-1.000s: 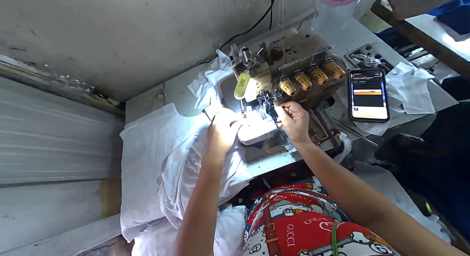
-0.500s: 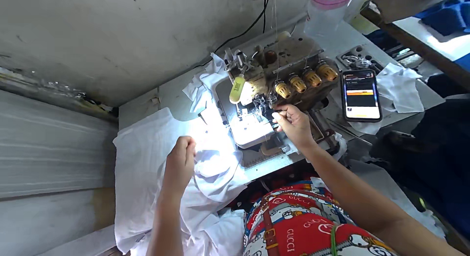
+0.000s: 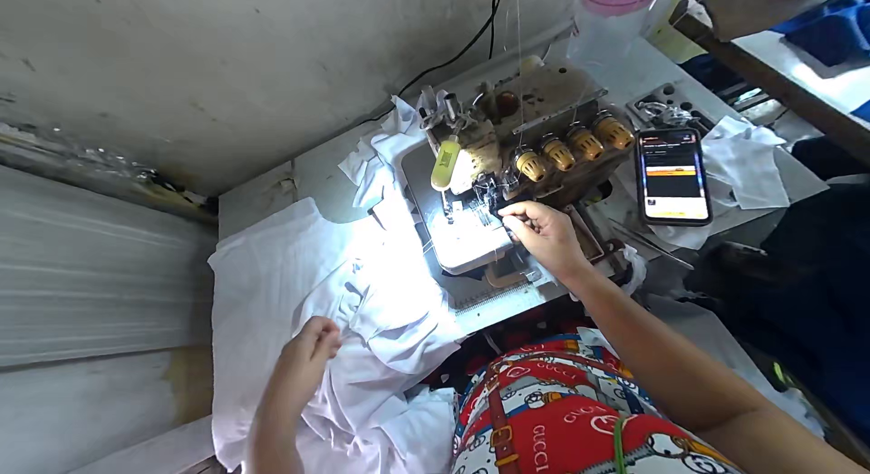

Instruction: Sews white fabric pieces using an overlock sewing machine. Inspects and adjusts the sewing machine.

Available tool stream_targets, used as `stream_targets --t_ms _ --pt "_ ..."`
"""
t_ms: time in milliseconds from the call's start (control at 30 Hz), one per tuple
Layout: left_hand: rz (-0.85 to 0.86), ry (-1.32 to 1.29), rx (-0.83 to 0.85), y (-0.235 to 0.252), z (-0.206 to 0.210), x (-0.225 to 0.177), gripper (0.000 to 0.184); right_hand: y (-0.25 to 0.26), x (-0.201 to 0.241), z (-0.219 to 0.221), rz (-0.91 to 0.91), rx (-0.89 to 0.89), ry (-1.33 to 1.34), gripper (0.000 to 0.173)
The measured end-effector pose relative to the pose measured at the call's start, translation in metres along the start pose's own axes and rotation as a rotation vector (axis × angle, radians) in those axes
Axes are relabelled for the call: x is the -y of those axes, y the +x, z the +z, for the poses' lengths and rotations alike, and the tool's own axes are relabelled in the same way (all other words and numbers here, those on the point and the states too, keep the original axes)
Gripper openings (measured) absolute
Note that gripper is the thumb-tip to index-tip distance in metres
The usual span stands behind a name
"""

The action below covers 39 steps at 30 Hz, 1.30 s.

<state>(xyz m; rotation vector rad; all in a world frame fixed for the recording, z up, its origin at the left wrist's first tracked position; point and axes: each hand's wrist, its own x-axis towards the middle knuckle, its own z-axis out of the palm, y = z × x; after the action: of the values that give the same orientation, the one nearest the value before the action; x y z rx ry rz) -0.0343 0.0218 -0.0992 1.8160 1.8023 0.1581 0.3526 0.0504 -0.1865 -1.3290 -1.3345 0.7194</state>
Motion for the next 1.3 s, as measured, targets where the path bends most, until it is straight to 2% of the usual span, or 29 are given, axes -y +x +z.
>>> stream_targets --t_ms 67,167,233,300,367,433,633,833,933,1067,1167,1300 --pt "0.136 -0.036 -0.098 0.011 0.015 -0.010 0.031 -0.005 0.002 -0.007 0.001 0.028 -0.057 0.018" --pt "0.381 -0.096 -0.361 0.041 0.044 -0.040 0.035 -0.018 -0.002 -0.025 -0.041 0.083 -0.232 0.022" --pt "0.406 -0.162 -0.308 0.058 0.060 -0.066 0.046 -0.028 -0.007 -0.043 -0.054 0.122 -0.344 0.025" --pt "0.349 -0.187 -0.182 0.069 0.074 -0.087 0.057 -0.039 -0.010 -0.064 -0.047 0.135 -0.431 0.027" --pt "0.383 -0.211 -0.177 0.077 0.087 -0.095 0.043 -0.049 -0.011 -0.085 -0.036 0.121 -0.501 0.029" --pt "0.433 -0.279 -0.242 0.078 0.092 -0.095 0.024 -0.058 -0.013 -0.100 -0.043 0.097 -0.547 0.028" --pt "0.517 -0.229 -0.297 0.061 0.080 -0.076 0.029 -0.091 -0.027 -0.110 -0.101 0.153 -0.662 0.027" --pt "0.487 -0.322 -0.287 0.031 0.076 -0.041 0.029 -0.101 -0.048 -0.102 -0.132 0.064 -0.725 0.022" --pt "0.443 -0.418 -0.290 0.013 0.070 -0.027 0.027 -0.096 -0.050 -0.105 -0.153 0.104 -0.784 0.026" --pt "0.414 -0.501 -0.258 -0.004 0.070 -0.023 0.023 -0.086 -0.029 -0.105 -0.068 0.185 -0.871 0.026" --pt "0.402 -0.452 -0.215 -0.008 0.075 -0.025 0.027 -0.085 -0.039 -0.115 -0.228 0.234 -0.908 0.020" --pt "0.393 -0.346 -0.136 -0.011 0.077 -0.021 0.031 -0.077 -0.029 -0.123 -0.212 0.361 -0.916 0.020"
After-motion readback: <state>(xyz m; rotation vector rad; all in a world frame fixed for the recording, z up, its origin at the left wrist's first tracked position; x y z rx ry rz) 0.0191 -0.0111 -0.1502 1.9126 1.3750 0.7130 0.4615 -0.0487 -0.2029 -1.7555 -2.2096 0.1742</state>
